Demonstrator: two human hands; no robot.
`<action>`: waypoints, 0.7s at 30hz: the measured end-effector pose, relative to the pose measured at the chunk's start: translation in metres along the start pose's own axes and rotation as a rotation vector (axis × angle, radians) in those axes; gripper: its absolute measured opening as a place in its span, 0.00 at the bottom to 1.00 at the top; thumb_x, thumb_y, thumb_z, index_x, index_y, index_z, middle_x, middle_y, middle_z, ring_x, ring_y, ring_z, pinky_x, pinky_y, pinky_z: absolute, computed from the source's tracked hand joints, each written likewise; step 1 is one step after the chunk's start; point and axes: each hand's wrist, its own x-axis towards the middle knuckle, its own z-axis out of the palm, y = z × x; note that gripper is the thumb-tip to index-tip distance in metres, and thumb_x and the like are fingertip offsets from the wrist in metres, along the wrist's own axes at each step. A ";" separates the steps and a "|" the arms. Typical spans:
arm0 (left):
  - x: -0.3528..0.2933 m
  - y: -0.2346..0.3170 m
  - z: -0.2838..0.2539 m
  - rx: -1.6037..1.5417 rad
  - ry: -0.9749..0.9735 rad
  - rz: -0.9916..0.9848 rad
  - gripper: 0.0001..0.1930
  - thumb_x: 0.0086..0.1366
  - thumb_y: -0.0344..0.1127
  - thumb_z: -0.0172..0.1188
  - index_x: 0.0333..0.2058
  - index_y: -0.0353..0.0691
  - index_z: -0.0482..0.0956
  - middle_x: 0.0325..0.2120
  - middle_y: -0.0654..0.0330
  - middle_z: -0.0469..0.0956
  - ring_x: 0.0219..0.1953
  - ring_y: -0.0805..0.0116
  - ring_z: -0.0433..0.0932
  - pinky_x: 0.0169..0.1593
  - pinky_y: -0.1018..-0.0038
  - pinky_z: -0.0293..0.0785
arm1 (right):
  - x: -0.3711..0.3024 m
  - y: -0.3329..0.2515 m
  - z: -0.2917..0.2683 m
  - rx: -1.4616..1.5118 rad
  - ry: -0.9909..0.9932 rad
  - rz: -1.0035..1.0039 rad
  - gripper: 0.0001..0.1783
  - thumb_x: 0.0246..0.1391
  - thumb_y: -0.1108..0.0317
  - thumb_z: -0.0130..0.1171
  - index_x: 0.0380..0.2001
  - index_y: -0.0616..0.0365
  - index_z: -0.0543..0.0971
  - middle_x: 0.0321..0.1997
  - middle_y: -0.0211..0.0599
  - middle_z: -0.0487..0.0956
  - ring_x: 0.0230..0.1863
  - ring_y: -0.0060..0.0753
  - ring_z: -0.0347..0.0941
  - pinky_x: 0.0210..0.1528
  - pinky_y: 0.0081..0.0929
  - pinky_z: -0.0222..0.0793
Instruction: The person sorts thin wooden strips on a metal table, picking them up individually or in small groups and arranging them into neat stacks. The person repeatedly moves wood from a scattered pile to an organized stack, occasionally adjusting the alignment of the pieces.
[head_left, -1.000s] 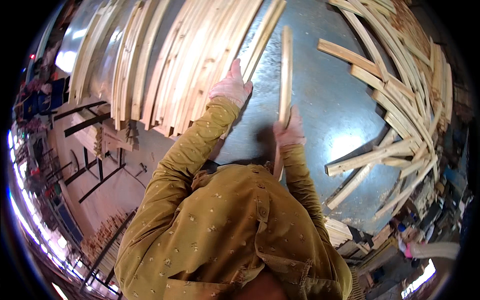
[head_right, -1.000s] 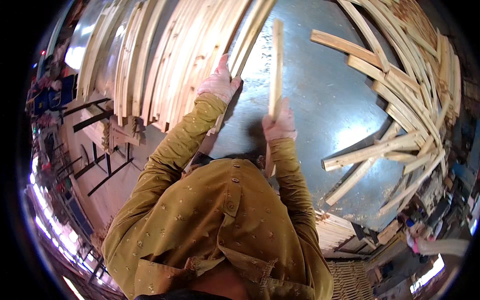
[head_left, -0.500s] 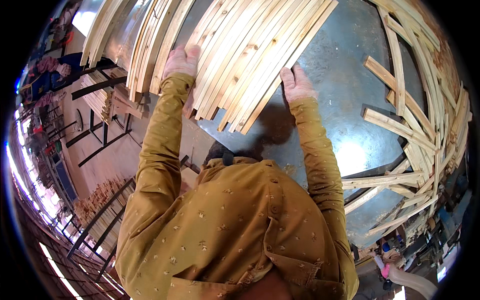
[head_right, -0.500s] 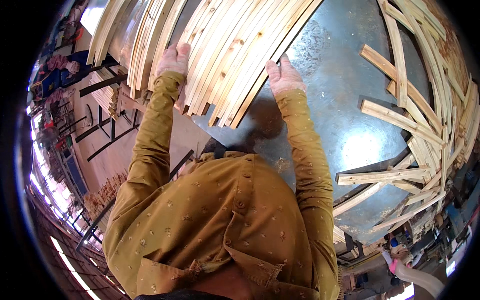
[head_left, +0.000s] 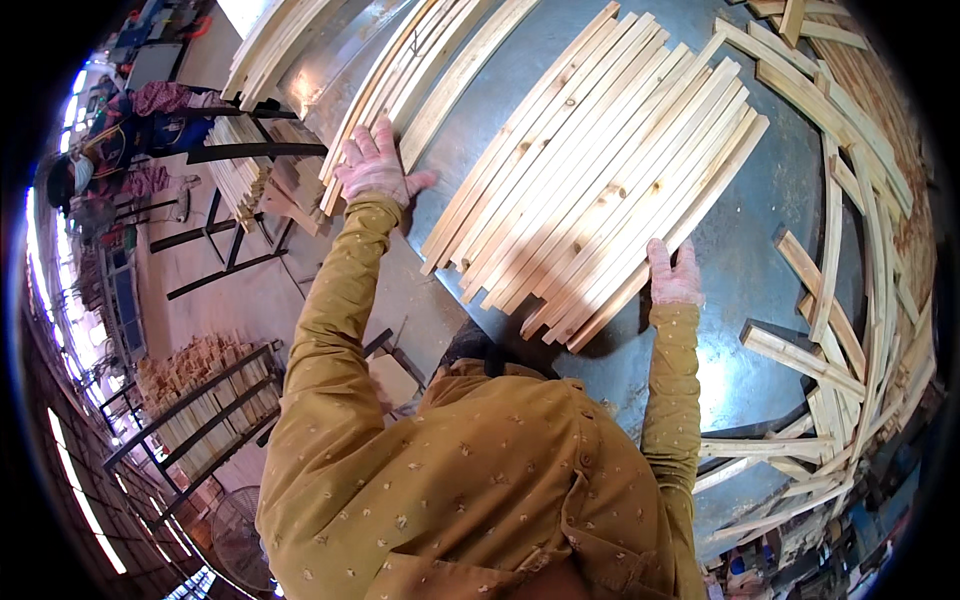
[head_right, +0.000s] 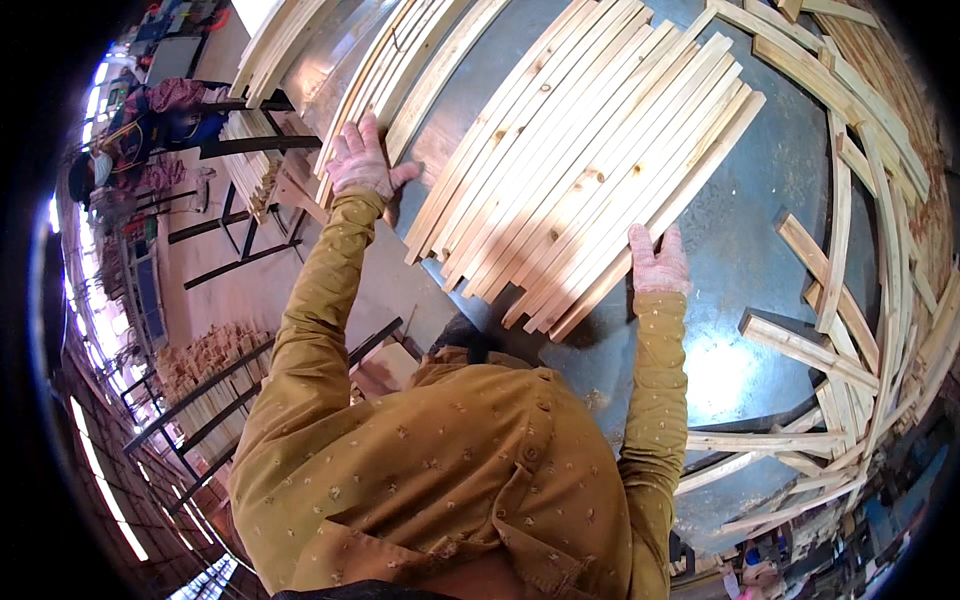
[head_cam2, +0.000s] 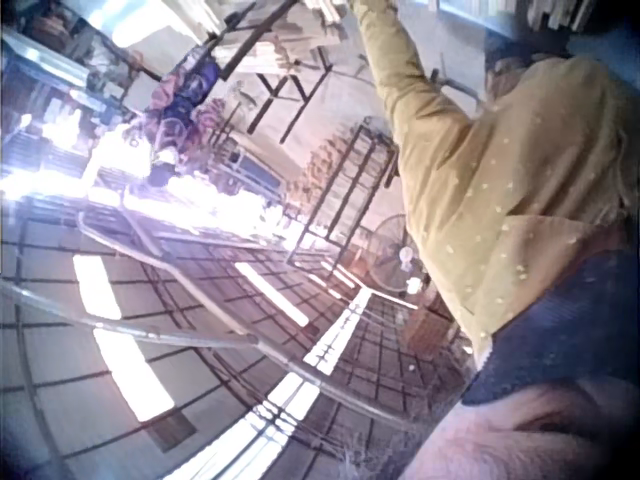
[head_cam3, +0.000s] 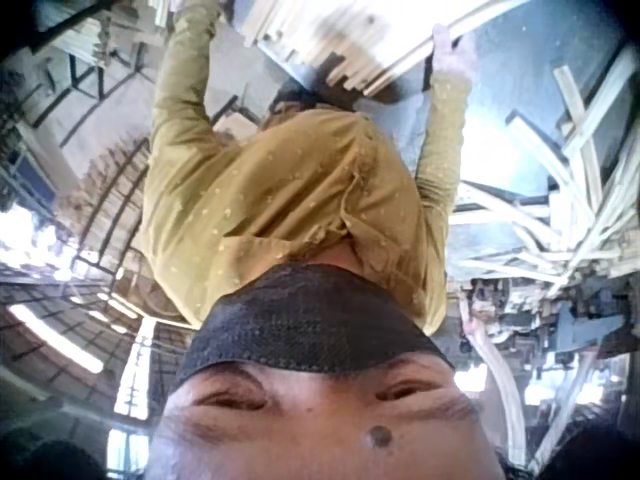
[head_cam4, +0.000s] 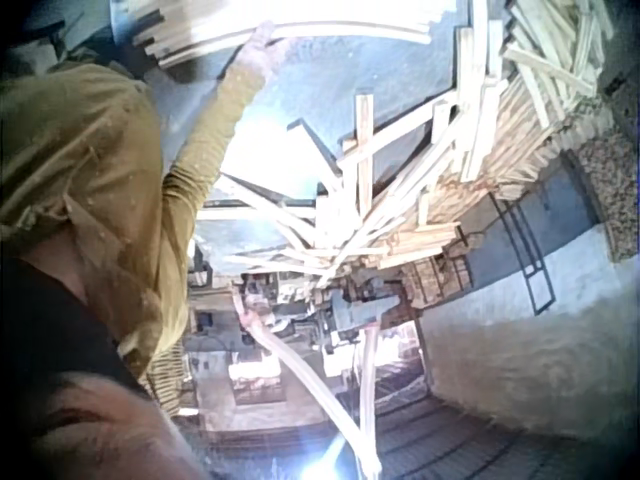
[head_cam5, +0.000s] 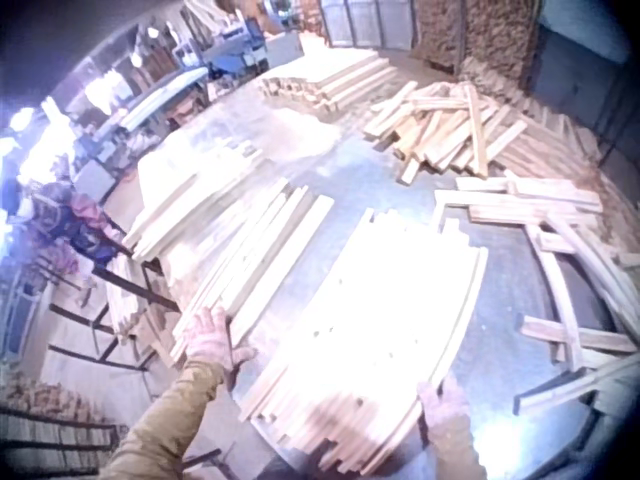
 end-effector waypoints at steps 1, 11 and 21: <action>0.002 -0.007 0.006 -0.058 0.022 0.060 0.60 0.48 0.67 0.68 0.71 0.47 0.45 0.68 0.42 0.52 0.70 0.39 0.53 0.64 0.44 0.59 | -0.003 -0.005 0.001 0.024 0.004 0.003 0.29 0.59 0.53 0.62 0.57 0.59 0.73 0.50 0.48 0.81 0.51 0.44 0.78 0.54 0.37 0.70; 0.030 -0.062 0.023 0.030 0.226 0.317 0.46 0.60 0.57 0.62 0.70 0.47 0.48 0.65 0.45 0.60 0.66 0.43 0.60 0.67 0.53 0.58 | -0.006 -0.011 -0.005 -0.094 -0.034 -0.060 0.33 0.60 0.51 0.60 0.61 0.63 0.69 0.52 0.51 0.80 0.53 0.46 0.76 0.56 0.36 0.69; -0.134 -0.002 0.081 -0.997 0.381 -0.248 0.50 0.66 0.59 0.57 0.69 0.26 0.44 0.54 0.44 0.72 0.56 0.55 0.72 0.62 0.66 0.66 | 0.072 -0.142 -0.040 -0.303 0.217 -0.447 0.18 0.58 0.65 0.61 0.50 0.61 0.79 0.46 0.44 0.81 0.47 0.36 0.78 0.52 0.29 0.72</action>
